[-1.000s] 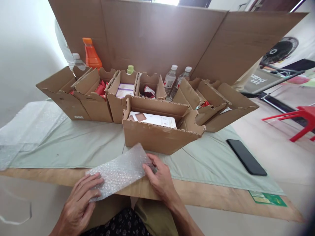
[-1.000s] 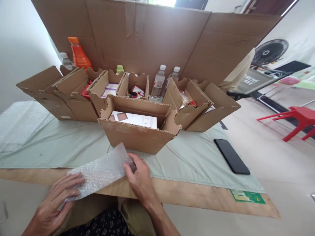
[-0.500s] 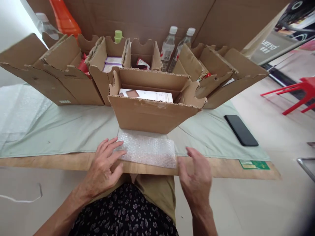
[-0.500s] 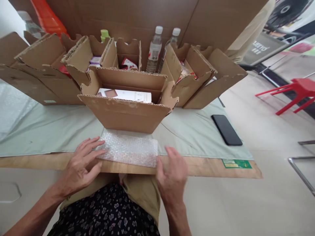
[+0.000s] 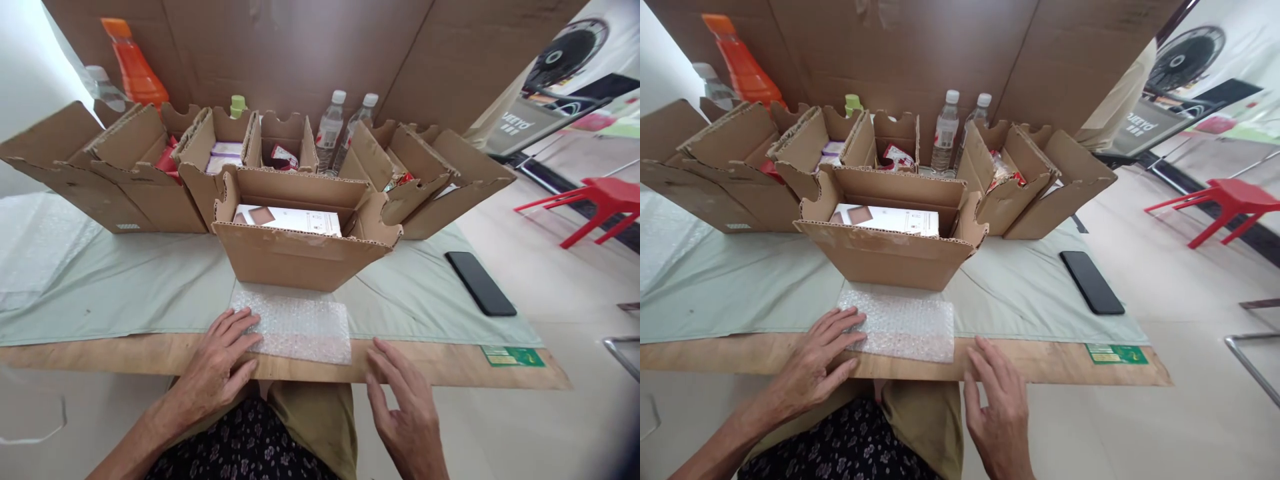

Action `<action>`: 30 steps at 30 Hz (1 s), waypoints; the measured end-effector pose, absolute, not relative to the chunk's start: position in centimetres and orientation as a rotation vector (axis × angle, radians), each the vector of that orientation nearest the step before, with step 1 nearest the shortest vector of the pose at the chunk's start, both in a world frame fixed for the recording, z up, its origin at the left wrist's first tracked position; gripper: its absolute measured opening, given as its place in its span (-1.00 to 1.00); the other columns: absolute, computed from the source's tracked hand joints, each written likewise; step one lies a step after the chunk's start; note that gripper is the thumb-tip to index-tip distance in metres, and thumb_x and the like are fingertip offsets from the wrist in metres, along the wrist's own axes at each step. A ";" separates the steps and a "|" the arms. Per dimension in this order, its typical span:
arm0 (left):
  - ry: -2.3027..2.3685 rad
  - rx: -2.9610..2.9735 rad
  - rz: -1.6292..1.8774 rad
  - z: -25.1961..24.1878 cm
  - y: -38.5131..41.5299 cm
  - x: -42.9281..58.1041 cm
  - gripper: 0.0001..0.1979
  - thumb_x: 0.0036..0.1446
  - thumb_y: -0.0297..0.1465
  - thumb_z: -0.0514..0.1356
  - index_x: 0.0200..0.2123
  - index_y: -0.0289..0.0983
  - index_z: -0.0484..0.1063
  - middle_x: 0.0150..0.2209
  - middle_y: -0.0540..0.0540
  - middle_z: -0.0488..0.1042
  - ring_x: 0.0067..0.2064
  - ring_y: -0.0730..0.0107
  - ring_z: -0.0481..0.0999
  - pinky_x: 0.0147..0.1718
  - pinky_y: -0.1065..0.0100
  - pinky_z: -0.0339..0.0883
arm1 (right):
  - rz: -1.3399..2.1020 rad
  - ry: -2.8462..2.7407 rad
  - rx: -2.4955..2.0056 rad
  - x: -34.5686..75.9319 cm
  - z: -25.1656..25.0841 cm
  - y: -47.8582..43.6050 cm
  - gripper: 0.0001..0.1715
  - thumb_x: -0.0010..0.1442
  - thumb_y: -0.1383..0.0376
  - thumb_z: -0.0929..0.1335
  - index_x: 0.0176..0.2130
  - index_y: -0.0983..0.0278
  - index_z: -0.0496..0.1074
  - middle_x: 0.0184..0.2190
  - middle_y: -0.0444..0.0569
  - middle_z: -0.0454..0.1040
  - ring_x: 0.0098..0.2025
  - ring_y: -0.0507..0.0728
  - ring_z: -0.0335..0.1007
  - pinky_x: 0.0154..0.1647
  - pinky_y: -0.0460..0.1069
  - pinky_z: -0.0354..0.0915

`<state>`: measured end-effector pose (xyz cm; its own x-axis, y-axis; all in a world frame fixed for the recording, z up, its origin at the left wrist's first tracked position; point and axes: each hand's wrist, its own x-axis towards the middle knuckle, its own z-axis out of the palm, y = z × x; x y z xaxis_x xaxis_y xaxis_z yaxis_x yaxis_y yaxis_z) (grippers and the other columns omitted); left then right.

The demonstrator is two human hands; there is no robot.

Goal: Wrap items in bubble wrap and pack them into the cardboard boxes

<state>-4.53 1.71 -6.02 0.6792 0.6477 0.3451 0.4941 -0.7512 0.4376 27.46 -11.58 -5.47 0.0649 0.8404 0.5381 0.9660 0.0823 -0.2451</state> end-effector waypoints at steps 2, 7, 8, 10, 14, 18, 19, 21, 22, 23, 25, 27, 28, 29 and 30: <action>0.896 2.604 0.703 -6.0 1.7 -4.4 -0.65 0.26 -0.50 0.19 0.10 -0.19 0.47 0.28 -0.21 0.48 0.38 -0.03 0.36 0.33 -0.22 0.30 | -0.245 -1.962 -1.709 27.0 -4.9 -10.9 -0.55 0.38 0.44 0.25 0.20 0.24 0.43 0.24 0.14 0.49 0.25 0.27 0.44 0.11 0.16 0.37; 0.879 2.645 0.715 -5.9 1.8 -4.4 -0.66 0.29 -0.51 0.17 0.11 -0.21 0.45 0.27 -0.23 0.48 0.37 -0.04 0.36 0.30 -0.23 0.32 | -0.220 -2.120 -1.664 26.7 -5.2 -9.4 -0.54 0.35 0.50 0.24 0.09 0.18 0.52 0.24 0.08 0.50 0.26 0.28 0.43 0.06 0.17 0.39; 0.880 2.647 0.725 -5.9 1.7 -4.4 -0.67 0.29 -0.51 0.16 0.11 -0.21 0.44 0.27 -0.24 0.49 0.37 -0.03 0.37 0.30 -0.23 0.32 | -0.230 -2.108 -1.655 26.8 -5.5 -9.2 -0.56 0.35 0.51 0.25 0.07 0.18 0.53 0.23 0.09 0.51 0.25 0.29 0.43 0.06 0.17 0.39; 0.891 2.639 0.735 -5.7 1.4 -4.4 -0.68 0.30 -0.51 0.16 0.11 -0.21 0.44 0.26 -0.24 0.49 0.36 -0.03 0.37 0.31 -0.23 0.31 | -0.254 -2.085 -1.631 26.8 -5.8 -9.0 -0.58 0.34 0.54 0.26 0.02 0.20 0.55 0.21 0.12 0.52 0.25 0.30 0.43 0.07 0.19 0.39; 0.970 2.604 0.736 -5.1 0.6 -4.5 -0.66 0.31 -0.50 0.18 0.13 -0.21 0.43 0.26 -0.25 0.48 0.40 -0.05 0.32 0.33 -0.26 0.24 | -0.200 -2.067 -1.546 25.8 -5.1 -8.9 -0.71 0.36 0.54 0.28 -0.09 0.25 0.52 0.18 0.14 0.54 0.25 0.32 0.43 0.10 0.20 0.38; 1.032 2.612 0.821 -5.2 -0.1 -5.0 -0.62 0.28 -0.59 0.18 0.13 -0.23 0.44 0.24 -0.26 0.49 0.38 -0.07 0.34 0.33 -0.30 0.23 | 0.082 -1.972 -1.380 24.1 -3.2 -9.5 -0.75 0.40 0.51 0.29 -0.05 0.25 0.48 -0.09 0.01 0.65 0.07 0.17 0.53 0.06 0.10 0.40; 1.043 2.613 0.861 -5.2 -0.1 -5.1 -0.62 0.27 -0.63 0.16 0.10 -0.22 0.46 0.20 -0.24 0.52 0.36 -0.04 0.37 0.32 -0.29 0.25 | 0.165 -1.928 -1.346 23.8 -2.8 -9.7 -0.74 0.40 0.51 0.29 -0.03 0.24 0.47 -0.16 -0.03 0.64 -0.01 0.13 0.55 0.02 0.06 0.42; 1.069 2.607 0.947 -5.1 0.0 -5.4 -0.63 0.25 -0.69 0.13 0.00 -0.20 0.49 0.11 -0.17 0.59 0.31 0.02 0.45 0.29 -0.24 0.29 | 0.288 -1.849 -1.293 23.3 -2.4 -10.0 -0.71 0.39 0.53 0.29 -0.01 0.24 0.47 -0.22 -0.06 0.62 -0.11 0.08 0.56 -0.07 0.00 0.45; 1.084 2.604 0.988 -4.9 0.2 -5.5 -0.63 0.25 -0.71 0.12 -0.04 -0.20 0.51 0.07 -0.15 0.61 0.28 0.03 0.47 0.28 -0.23 0.32 | 0.317 -1.816 -1.268 23.1 -2.2 -10.0 -0.69 0.38 0.54 0.29 0.00 0.24 0.47 -0.22 -0.06 0.61 -0.13 0.07 0.56 -0.09 -0.02 0.46; 1.103 2.604 1.025 -4.6 0.6 -5.7 -0.64 0.24 -0.72 0.12 -0.07 -0.20 0.51 0.05 -0.15 0.62 0.27 0.04 0.48 0.27 -0.22 0.33 | 0.327 -1.791 -1.246 22.8 -2.0 -9.9 -0.67 0.37 0.56 0.30 0.01 0.25 0.48 -0.21 -0.05 0.61 -0.12 0.07 0.56 -0.10 -0.02 0.47; 1.153 2.620 1.107 -3.6 1.8 -6.0 -0.67 0.22 -0.72 0.14 -0.12 -0.22 0.52 0.08 -0.18 0.60 0.29 0.00 0.47 0.26 -0.23 0.34 | 0.295 -1.762 -1.211 22.0 -1.5 -9.4 -0.64 0.33 0.59 0.32 0.02 0.27 0.49 -0.19 -0.02 0.61 -0.08 0.09 0.55 -0.06 0.00 0.48; 1.195 2.642 1.226 -2.7 3.6 -6.5 -0.67 0.19 -0.72 0.15 -0.15 -0.22 0.54 0.14 -0.21 0.56 0.33 -0.03 0.42 0.26 -0.22 0.34 | 0.210 -1.788 -1.153 20.4 -0.8 -8.6 -0.62 0.29 0.62 0.34 0.01 0.30 0.50 -0.17 0.00 0.61 -0.02 0.12 0.54 0.01 0.04 0.46; 1.211 2.650 1.283 -2.5 4.7 -6.9 -0.66 0.18 -0.72 0.15 -0.15 -0.22 0.55 0.17 -0.21 0.54 0.34 -0.03 0.41 0.26 -0.21 0.35 | 0.162 -1.827 -1.117 19.4 -0.4 -8.1 -0.62 0.28 0.62 0.35 0.01 0.31 0.50 -0.17 0.01 0.62 0.01 0.14 0.53 0.03 0.07 0.43; 1.230 2.657 1.315 -2.4 5.8 -7.4 -0.65 0.17 -0.71 0.15 -0.16 -0.21 0.57 0.18 -0.20 0.53 0.35 -0.03 0.40 0.25 -0.20 0.36 | 0.122 -1.872 -1.078 18.2 -0.2 -7.7 -0.62 0.27 0.62 0.35 0.01 0.33 0.51 -0.17 0.01 0.63 0.02 0.15 0.52 0.06 0.09 0.41; 1.257 2.664 1.307 -2.5 6.8 -8.0 -0.64 0.17 -0.71 0.14 -0.16 -0.20 0.58 0.19 -0.20 0.52 0.34 -0.03 0.40 0.24 -0.19 0.37 | 0.099 -1.917 -1.042 16.8 -0.1 -7.2 -0.64 0.28 0.61 0.34 0.01 0.34 0.50 -0.17 0.01 0.63 0.01 0.16 0.52 0.07 0.10 0.38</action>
